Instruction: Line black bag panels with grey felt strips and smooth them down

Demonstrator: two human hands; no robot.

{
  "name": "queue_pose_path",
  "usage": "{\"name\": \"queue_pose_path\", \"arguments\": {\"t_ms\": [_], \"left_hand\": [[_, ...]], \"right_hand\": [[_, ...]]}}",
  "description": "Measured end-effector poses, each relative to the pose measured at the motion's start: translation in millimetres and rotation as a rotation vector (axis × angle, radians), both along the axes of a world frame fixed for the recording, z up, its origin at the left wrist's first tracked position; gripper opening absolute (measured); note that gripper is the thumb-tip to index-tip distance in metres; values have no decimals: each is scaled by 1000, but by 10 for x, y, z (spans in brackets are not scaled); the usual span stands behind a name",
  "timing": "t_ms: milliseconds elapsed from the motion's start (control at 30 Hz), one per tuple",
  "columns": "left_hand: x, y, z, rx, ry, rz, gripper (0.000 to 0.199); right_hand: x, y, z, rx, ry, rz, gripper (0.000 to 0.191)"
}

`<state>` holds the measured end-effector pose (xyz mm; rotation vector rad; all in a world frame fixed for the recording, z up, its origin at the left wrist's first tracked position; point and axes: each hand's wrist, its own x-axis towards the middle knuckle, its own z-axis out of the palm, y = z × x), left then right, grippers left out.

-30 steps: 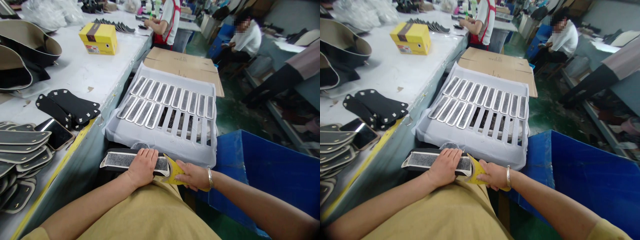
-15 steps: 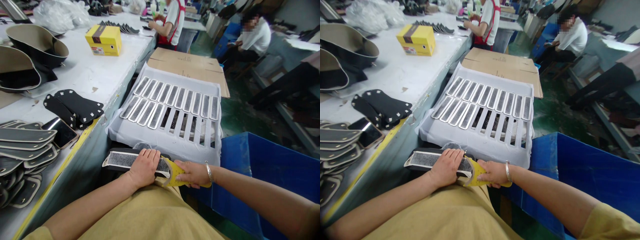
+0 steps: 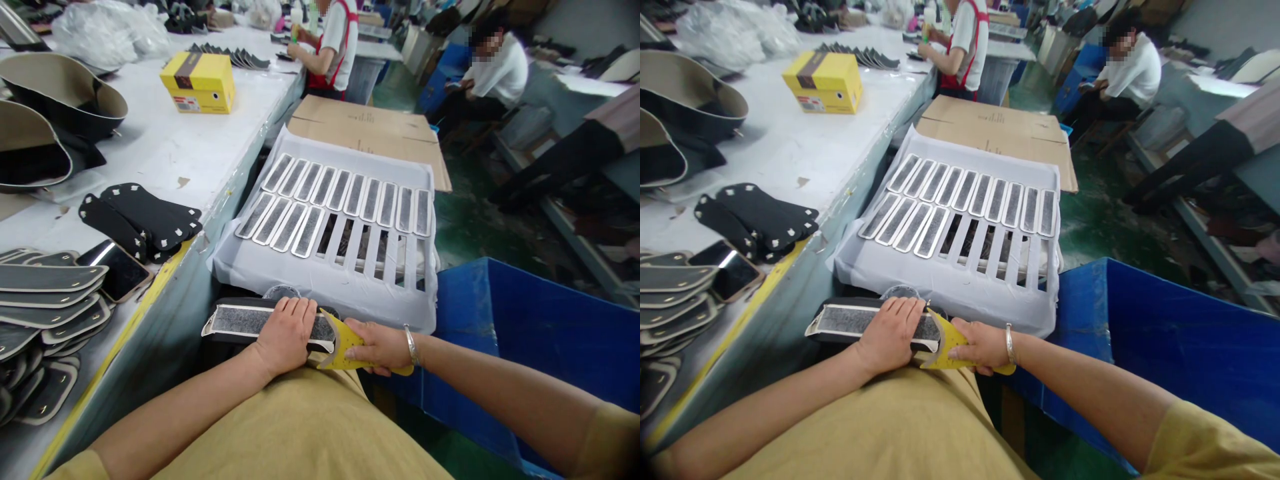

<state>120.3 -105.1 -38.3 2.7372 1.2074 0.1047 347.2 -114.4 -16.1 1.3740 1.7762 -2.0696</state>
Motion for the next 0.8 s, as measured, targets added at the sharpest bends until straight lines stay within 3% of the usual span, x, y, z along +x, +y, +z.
{"name": "queue_pose_path", "arguments": {"t_ms": [467, 800], "left_hand": [[0, 20, 31, -14, -14, 0, 63], [-23, -5, 23, -7, -32, 3, 63]], "right_hand": [[-93, -393, -274, 53, 106, -343, 38], [-134, -407, -263, 13, 123, -376, 40]]}}
